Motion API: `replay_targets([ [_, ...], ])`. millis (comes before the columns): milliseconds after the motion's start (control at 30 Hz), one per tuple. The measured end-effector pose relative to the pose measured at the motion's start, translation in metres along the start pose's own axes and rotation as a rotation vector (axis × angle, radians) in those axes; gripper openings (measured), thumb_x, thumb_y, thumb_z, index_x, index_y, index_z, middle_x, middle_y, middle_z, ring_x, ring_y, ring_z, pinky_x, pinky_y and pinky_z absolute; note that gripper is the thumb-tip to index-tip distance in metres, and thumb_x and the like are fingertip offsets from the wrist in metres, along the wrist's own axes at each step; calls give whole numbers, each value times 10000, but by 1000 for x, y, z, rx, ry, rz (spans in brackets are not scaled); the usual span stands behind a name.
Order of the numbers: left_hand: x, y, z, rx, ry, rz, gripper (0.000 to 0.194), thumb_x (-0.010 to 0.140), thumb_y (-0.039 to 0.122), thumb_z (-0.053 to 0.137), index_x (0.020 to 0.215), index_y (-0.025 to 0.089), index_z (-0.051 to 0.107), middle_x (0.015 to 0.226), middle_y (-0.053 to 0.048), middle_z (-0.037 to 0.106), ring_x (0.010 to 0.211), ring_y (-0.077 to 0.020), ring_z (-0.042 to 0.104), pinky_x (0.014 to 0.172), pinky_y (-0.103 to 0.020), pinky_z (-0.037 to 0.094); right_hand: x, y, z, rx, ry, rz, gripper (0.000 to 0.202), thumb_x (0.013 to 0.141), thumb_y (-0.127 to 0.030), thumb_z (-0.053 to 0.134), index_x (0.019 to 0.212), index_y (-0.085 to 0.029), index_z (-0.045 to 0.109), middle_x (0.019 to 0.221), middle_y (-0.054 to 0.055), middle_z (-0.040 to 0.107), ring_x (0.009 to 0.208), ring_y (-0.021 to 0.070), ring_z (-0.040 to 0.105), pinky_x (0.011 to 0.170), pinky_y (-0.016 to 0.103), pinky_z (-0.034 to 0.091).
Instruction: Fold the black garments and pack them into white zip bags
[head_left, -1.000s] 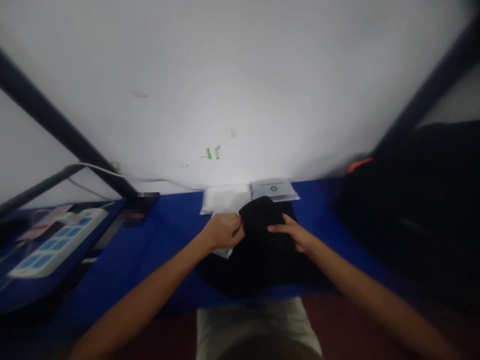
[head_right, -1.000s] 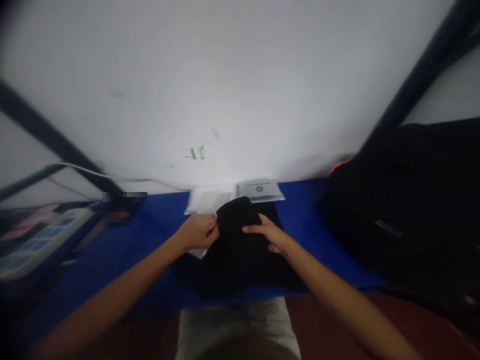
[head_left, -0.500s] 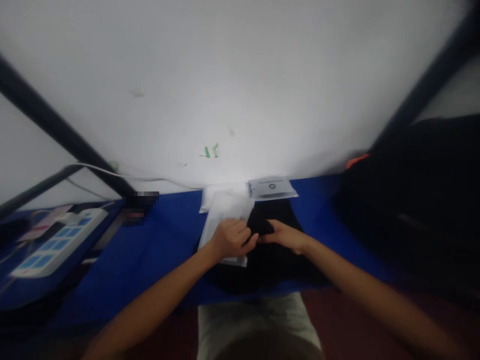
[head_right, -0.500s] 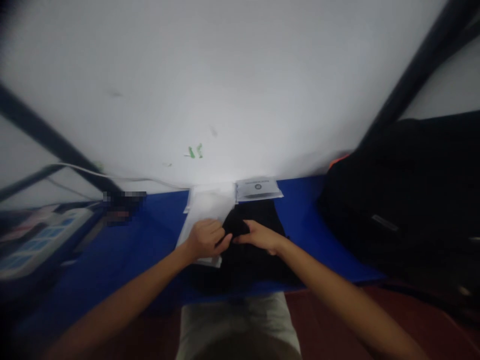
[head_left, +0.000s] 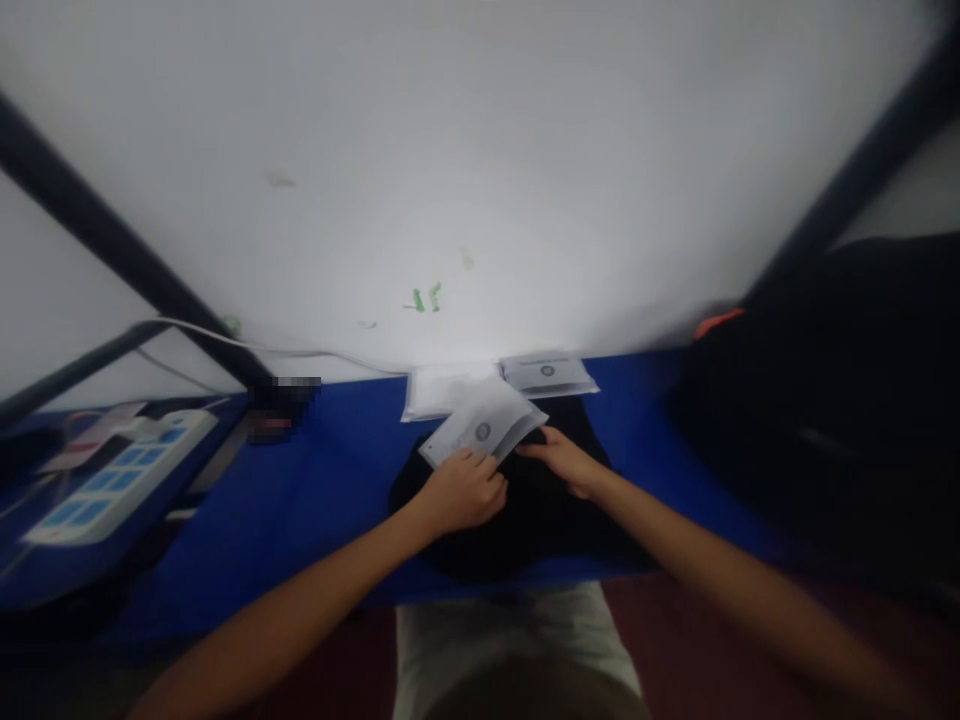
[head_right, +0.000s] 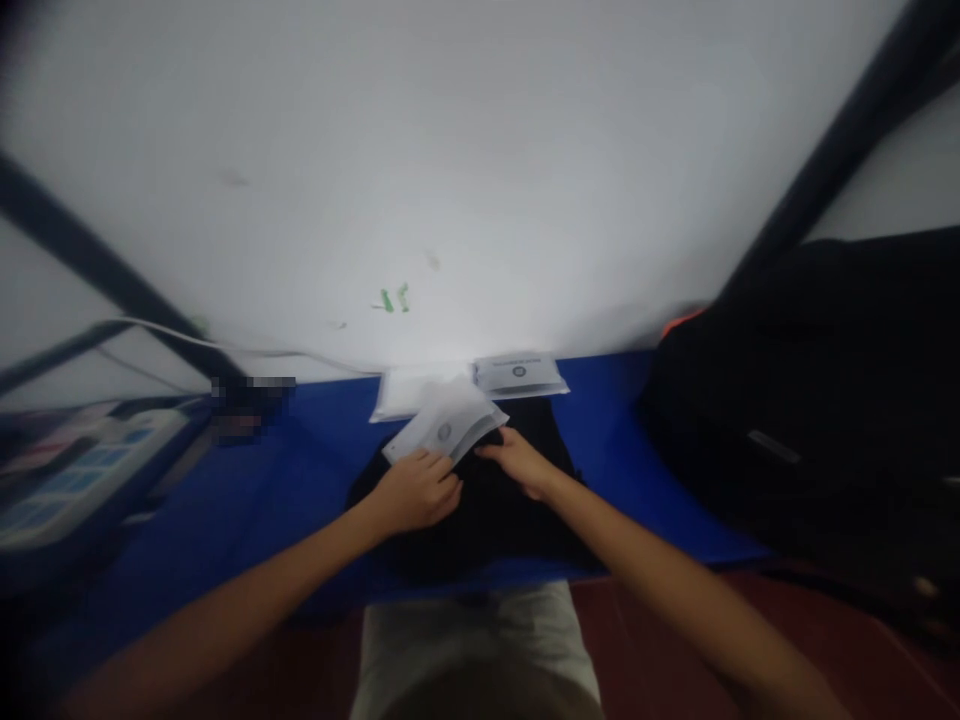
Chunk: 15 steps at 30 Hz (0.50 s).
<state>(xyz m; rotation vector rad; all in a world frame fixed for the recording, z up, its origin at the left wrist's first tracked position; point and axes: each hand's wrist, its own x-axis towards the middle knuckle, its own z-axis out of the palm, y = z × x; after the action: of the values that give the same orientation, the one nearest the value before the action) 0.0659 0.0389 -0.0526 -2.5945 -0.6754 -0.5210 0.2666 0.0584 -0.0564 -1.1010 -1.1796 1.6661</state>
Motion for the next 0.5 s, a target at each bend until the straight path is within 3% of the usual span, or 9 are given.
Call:
replay_targets([
  [200, -4, 2, -11, -13, -281, -96, 142, 832, 262, 592, 753, 149, 626, 682, -78, 639, 638, -240, 628, 592, -353, 436, 9, -4, 4, 186, 132, 28, 261, 644, -200, 730, 899, -189, 673, 782, 22, 748, 782, 235, 707, 774, 366, 544],
  [300, -4, 7, -19, -35, -302, -82, 184, 871, 313, 564, 903, 140, 619, 727, -73, 648, 638, -245, 635, 562, -349, 440, 12, -4, 11, 322, 278, -25, 226, 640, -218, 729, 855, -202, 659, 773, 21, 747, 813, 249, 708, 759, 369, 557],
  [367, -3, 11, -21, -34, -296, -57, 167, 896, 257, 528, 977, 127, 593, 732, -65, 639, 628, -235, 630, 542, -337, 432, 13, -3, 17, 390, 368, -81, 226, 647, -235, 722, 860, -216, 650, 794, 20, 749, 853, 256, 703, 769, 376, 559],
  [500, 4, 18, -20, -48, -285, -11, 90, 893, 110, 469, 901, 149, 551, 718, -49, 598, 616, -206, 603, 533, -314, 411, 17, 2, 29, 392, 398, -114, 225, 660, -229, 699, 876, -229, 638, 825, 20, 746, 901, 256, 691, 795, 390, 553],
])
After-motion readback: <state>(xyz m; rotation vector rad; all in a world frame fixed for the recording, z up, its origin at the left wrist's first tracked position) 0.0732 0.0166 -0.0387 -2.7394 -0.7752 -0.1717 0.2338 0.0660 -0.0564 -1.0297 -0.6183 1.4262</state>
